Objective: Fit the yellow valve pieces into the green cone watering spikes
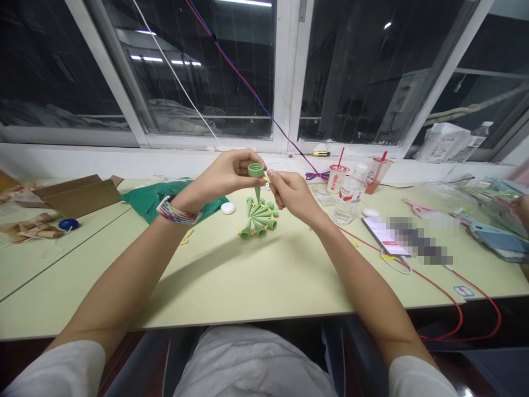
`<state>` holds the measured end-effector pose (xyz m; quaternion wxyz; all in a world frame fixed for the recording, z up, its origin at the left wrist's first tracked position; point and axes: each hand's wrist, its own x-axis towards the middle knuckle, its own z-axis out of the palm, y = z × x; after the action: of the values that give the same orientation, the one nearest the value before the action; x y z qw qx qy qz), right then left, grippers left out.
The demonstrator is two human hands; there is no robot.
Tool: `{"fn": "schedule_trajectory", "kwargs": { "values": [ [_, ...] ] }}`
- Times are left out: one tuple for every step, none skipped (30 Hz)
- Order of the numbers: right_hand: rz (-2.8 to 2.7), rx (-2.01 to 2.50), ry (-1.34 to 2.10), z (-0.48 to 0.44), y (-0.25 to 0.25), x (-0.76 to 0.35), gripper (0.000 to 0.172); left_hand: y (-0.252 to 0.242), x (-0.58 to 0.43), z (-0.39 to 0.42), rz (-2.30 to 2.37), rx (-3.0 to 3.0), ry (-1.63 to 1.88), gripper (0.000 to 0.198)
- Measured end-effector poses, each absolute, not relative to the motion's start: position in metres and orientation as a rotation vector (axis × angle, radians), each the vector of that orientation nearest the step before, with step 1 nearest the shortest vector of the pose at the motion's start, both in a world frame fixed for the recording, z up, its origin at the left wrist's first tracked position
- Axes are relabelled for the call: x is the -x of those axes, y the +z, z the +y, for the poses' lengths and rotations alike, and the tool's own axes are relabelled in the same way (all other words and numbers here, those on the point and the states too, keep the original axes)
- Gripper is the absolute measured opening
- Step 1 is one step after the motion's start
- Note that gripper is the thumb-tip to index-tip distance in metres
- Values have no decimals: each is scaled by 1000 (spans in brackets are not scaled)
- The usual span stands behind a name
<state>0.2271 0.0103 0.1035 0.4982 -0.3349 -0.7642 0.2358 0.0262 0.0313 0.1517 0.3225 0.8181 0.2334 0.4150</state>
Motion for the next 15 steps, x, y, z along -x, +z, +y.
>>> {"fn": "schedule_trajectory", "kwargs": {
  "values": [
    [-1807,811,651,10,103,-226,68,152,-27,31,601,-2158,1159,29],
    [-1769,807,668,10,103,-225,67,152,-28,30,601,-2154,1210,29],
    [-1747,797,611,9,102,-224,66,153,-28,29,612,-2138,1212,28],
    [-1739,784,497,9,101,-224,64,154,-28,28,626,-2116,1166,25],
    [-1743,767,365,9,101,-224,61,155,-27,27,634,-2094,1090,22],
    [-1756,752,252,9,100,-223,60,156,-27,26,634,-2080,1007,20],
    [-1771,745,187,9,99,-223,60,156,-26,25,628,-2079,945,19],
    [-1781,749,186,10,99,-222,60,156,-26,25,622,-2095,931,19],
    [-1783,761,251,12,98,-221,61,155,-26,25,618,-2127,970,19],
    [-1780,779,364,13,97,-220,62,154,-27,25,619,-2174,1046,20],
    [-1773,795,492,15,97,-219,63,153,-28,25,624,-2227,1132,21],
    [-1760,807,589,16,95,-219,63,151,-29,25,631,-2274,1210,22],
    [-1749,816,618,16,94,-218,63,150,-30,26,638,-2304,1257,22],
    [-1743,823,562,16,92,-218,63,149,-31,26,643,-2310,1249,21],
    [-1739,825,432,15,90,-218,62,149,-31,27,644,-2294,1192,20]
  ]
}}
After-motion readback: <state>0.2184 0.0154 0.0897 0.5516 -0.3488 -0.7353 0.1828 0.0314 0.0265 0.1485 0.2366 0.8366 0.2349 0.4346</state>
